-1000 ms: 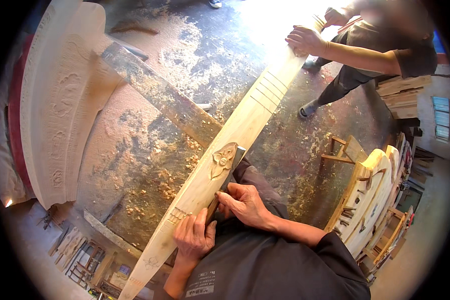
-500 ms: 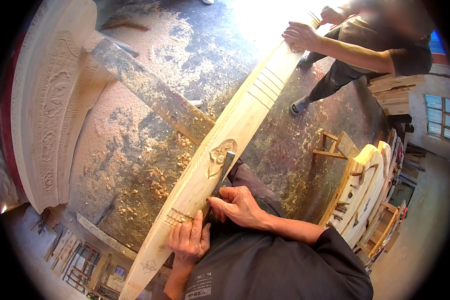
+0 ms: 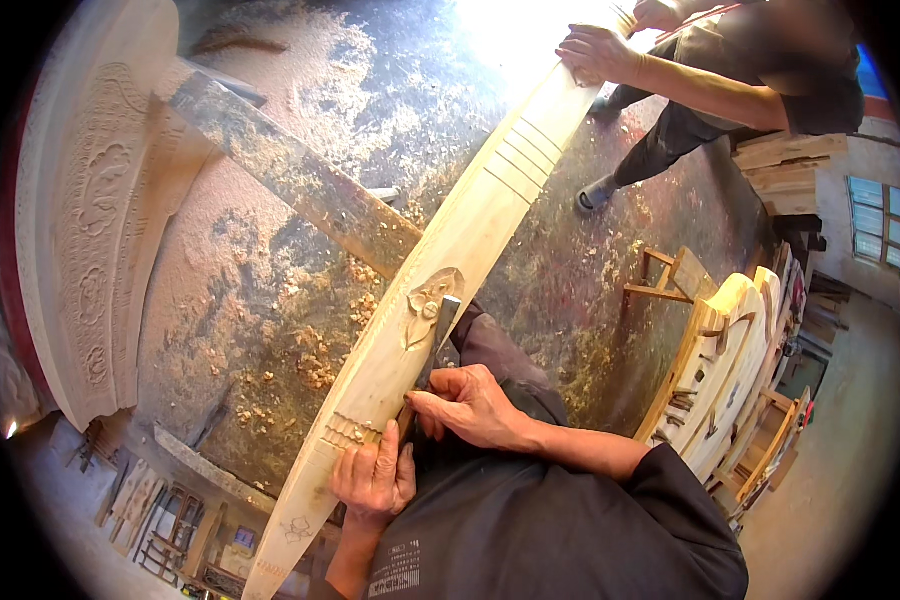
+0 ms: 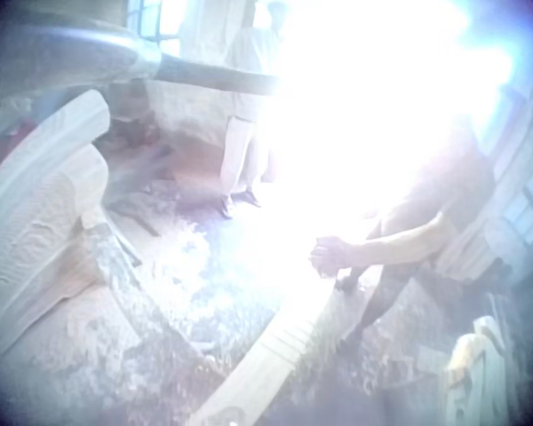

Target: The person carves a decorative design into a wooden plank using a chisel and a mallet. They position the chisel on the wood and strike it with the mallet to remove shavings, working along the outlines of a floral pattern.

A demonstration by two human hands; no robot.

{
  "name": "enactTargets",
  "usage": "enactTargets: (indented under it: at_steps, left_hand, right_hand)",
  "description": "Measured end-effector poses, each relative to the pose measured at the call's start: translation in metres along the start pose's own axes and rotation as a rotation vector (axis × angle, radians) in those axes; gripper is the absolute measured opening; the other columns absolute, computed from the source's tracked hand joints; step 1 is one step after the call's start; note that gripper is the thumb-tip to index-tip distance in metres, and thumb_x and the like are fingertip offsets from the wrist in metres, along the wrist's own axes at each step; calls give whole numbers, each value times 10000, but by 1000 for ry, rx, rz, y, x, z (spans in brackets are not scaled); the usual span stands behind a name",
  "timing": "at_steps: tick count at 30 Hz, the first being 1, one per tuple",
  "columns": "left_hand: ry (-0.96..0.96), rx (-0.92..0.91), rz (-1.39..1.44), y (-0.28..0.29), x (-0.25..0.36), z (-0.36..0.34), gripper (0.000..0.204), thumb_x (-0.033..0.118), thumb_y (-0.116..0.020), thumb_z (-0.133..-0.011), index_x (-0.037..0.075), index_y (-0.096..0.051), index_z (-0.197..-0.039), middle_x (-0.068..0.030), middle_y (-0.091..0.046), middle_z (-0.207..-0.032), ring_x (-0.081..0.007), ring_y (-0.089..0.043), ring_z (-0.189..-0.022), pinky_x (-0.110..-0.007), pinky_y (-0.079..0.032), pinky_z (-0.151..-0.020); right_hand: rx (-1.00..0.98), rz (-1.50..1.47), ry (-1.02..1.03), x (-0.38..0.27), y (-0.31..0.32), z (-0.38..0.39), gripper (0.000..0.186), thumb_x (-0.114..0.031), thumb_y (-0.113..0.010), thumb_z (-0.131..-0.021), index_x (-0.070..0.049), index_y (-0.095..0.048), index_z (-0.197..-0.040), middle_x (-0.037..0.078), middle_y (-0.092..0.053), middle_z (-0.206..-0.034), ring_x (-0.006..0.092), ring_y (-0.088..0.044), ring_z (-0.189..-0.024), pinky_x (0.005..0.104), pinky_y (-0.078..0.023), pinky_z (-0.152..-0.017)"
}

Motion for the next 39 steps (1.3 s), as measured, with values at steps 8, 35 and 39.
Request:
enactTargets:
  at_steps: [8, 35, 39]
  left_hand:
    - [-4, 15, -18, -5, -1, -6, 372, 189, -781, -986, 25, -794, -1320, -55, -565, -806, -253, -545, -624, -404, -458, -556]
    - [13, 21, -49, -16, 4, -2, 373, 184, -747, -996, 11, -777, -1325, -52, -500, -762, -256, -517, -625, -424, -417, -586]
    - [-2, 87, 35, -3, 2, 8, 361, 193, -775, -987, 10, -787, -1298, -56, -529, -778, -258, -544, -640, -422, -435, -596]
  right_hand:
    - [-1, -10, 10, -4, 3, -3, 430, -221, -715, -1112, -11, -619, -750, 73, -722, -686, 109, -698, -620, 289, -521, -527]
    - [3, 28, 56, -2, 11, -7, 436, -247, -722, -1092, 18, -643, -754, 60, -704, -676, 87, -671, -624, 308, -530, -526]
    - [-63, 252, 129, -28, 1, 10, 460, -249, -752, -1081, -15, -612, -710, 65, -716, -657, 98, -662, -576, 303, -490, -512]
Point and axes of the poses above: each hand's wrist, its own z-axis away from the middle knuckle, its own y-axis out of the back of the hand, x = y × z, the point moved 10 cm from there along -z, towards the middle knuckle
